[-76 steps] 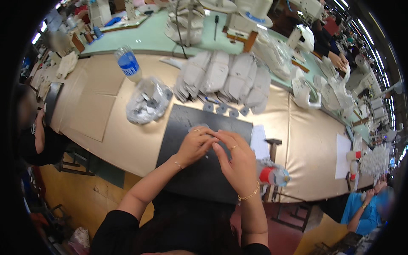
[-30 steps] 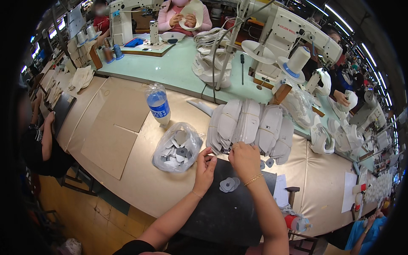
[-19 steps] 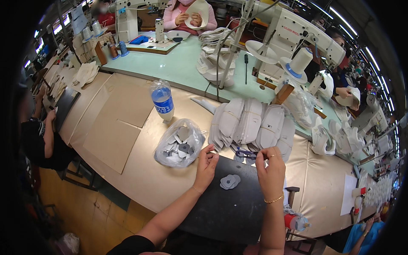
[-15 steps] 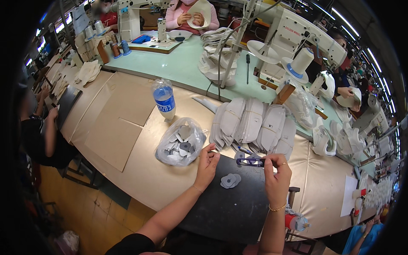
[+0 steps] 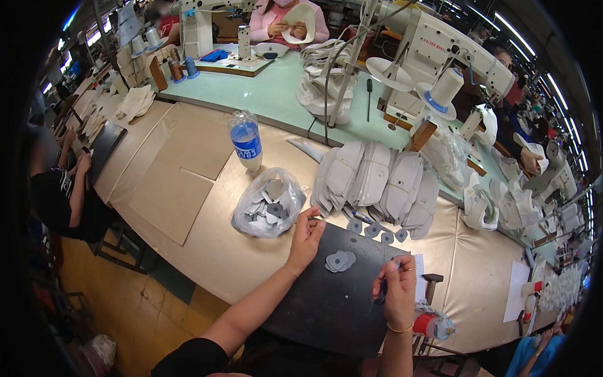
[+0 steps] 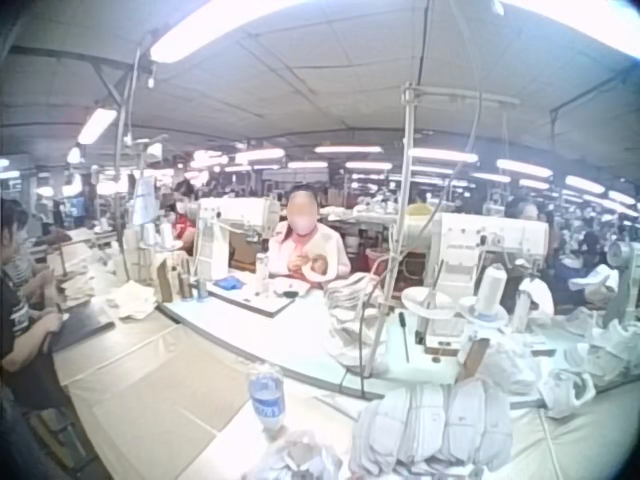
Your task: The person applies glue from a squeeze bottle onto small gray circular parts on a black mat, then places them aside. The person also handles a small white fabric piece and a rubber band, wrapping the band around the fabric.
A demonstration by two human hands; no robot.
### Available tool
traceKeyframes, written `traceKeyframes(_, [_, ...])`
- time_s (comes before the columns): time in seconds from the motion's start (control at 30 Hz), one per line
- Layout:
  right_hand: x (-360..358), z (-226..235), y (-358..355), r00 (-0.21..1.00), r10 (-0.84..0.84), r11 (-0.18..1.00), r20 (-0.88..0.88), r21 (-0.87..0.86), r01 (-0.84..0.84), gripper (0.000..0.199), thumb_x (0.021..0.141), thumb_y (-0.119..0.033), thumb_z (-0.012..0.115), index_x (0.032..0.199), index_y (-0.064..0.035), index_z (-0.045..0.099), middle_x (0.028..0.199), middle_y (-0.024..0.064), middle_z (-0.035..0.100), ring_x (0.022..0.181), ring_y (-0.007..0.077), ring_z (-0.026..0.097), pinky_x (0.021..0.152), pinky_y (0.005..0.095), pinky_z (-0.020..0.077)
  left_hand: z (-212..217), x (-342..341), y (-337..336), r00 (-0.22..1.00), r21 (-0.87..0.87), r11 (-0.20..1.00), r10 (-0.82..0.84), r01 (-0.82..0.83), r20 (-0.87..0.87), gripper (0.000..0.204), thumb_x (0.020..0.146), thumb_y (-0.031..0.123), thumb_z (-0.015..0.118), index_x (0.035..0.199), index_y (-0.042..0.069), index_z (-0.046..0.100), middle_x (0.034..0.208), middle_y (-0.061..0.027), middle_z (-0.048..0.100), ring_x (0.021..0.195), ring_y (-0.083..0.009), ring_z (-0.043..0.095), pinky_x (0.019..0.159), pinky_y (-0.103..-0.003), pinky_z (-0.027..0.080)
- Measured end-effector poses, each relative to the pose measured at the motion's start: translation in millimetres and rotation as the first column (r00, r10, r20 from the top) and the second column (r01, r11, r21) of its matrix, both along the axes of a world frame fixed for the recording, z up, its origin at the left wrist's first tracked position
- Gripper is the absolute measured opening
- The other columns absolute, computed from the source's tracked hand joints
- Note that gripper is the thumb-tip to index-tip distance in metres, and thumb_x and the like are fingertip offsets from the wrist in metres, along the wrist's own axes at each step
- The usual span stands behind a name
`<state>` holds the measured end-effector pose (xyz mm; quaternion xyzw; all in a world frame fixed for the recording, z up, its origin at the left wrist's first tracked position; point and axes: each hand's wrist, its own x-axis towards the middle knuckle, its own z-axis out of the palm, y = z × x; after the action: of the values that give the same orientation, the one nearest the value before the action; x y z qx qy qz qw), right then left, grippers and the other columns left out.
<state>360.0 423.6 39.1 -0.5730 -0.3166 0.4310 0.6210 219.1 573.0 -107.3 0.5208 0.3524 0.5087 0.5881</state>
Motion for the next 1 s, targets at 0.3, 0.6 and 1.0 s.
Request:
traceKeyframes(0.3, [-26, -37, -35, 0.951, 0.262, 0.881, 0.165, -0.444, -0.165, 0.019, 0.084, -0.02, 0.074, 0.084, -0.0012, 0.068, 0.063, -0.0018, 0.059, 0.047, 0.0026, 0.048, 0.044, 0.019, 0.0361, -1, 2, 1, 1.0, -0.018, 1.0, -0.007, 0.008, 0.026, 0.042, 0.095, 0.017, 0.058, 0.131, 0.001, 0.043, 0.119, -0.0084, 0.047, 0.089, -0.009, 0.051, 0.079, -0.022, 0.044])
traceKeyframes(0.6, [-41, -42, -43, 0.861, 0.378, 0.845, 0.341, -0.508, -0.17, 0.023, 0.082, -0.025, 0.075, 0.084, -0.0023, 0.07, 0.058, 0.0022, 0.061, 0.051, 0.0057, 0.054, 0.05, 0.023, 0.0427, 2, 0, -1, 1.0, -0.005, 1.0, 0.009, -0.009, 0.002, 0.041, 0.095, 0.018, 0.057, 0.13, 0.001, 0.045, 0.116, -0.0109, 0.049, 0.093, -0.0139, 0.054, 0.082, -0.027, 0.046])
traceKeyframes(1.0, [-46, -39, -44, 0.622, 0.522, 0.844, 0.583, -0.457, -0.281, 0.016, 0.083, -0.017, 0.071, 0.093, -0.0051, 0.069, 0.088, 0.0084, 0.066, 0.069, 0.0184, 0.063, 0.062, 0.0287, 0.0481, 0, 0, 1, 1.0, 0.002, 1.0, -0.013, 0.013, 0.027, 0.04, 0.095, 0.018, 0.057, 0.129, 0.001, 0.045, 0.115, -0.011, 0.049, 0.092, -0.0135, 0.055, 0.081, -0.026, 0.046])
